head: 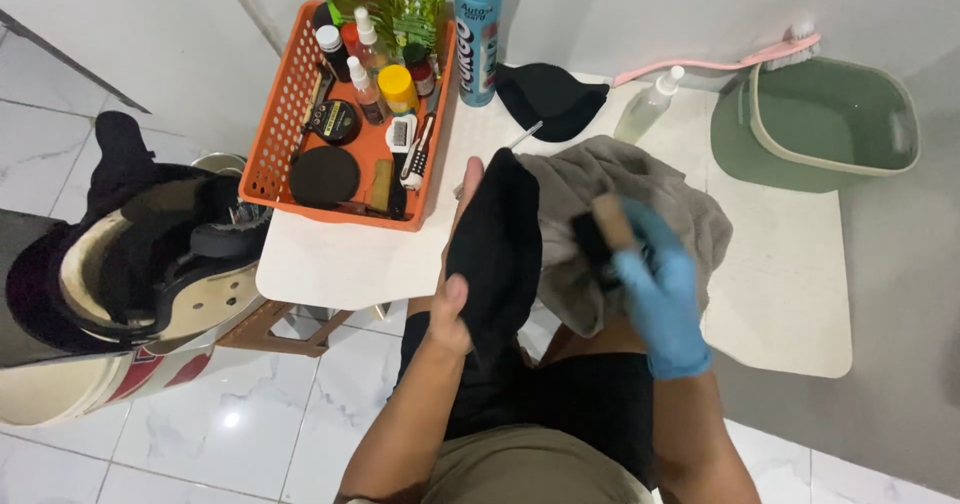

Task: The person cleans a black helmet part using a wooden brush and a cloth. They scrub the surface thoroughly, then use a toothbrush to clean a specific logo area, dipping the brush in water from a nearby basin.

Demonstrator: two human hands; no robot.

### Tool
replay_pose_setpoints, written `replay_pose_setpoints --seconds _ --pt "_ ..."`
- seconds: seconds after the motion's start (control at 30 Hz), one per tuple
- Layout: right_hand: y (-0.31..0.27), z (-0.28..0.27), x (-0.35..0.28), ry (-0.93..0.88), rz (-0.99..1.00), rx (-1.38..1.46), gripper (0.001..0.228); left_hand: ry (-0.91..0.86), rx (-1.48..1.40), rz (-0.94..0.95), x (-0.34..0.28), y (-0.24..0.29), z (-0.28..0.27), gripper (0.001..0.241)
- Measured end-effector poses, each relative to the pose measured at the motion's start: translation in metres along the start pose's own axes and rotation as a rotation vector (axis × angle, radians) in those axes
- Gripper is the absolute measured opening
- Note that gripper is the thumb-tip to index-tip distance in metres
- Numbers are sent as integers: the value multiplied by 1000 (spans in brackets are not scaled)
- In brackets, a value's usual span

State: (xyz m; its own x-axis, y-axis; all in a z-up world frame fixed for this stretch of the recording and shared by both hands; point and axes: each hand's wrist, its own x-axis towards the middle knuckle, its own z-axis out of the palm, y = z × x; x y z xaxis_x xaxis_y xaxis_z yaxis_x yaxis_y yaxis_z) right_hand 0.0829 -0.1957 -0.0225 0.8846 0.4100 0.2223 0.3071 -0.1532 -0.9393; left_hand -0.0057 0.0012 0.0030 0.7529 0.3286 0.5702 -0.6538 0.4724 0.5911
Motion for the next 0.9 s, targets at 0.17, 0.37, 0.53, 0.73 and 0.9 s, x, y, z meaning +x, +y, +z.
replay_pose_setpoints --seconds 0.17,0.37,0.53,0.73,0.9 --pt "34 6 30 128 12 -10 40 -7 8 -7 5 -2 1 88" --pt "40 33 26 107 -253 -358 43 3 9 -33 5 -6 3 89" --pt "31 33 26 40 -185 -345 46 -5 8 -35 11 -12 -2 91" --pt "39 39 25 59 -207 -408 49 10 7 -60 -12 -62 -76 93" --pt "36 42 27 77 -280 -485 53 20 -2 -62 -57 -105 -173 94"
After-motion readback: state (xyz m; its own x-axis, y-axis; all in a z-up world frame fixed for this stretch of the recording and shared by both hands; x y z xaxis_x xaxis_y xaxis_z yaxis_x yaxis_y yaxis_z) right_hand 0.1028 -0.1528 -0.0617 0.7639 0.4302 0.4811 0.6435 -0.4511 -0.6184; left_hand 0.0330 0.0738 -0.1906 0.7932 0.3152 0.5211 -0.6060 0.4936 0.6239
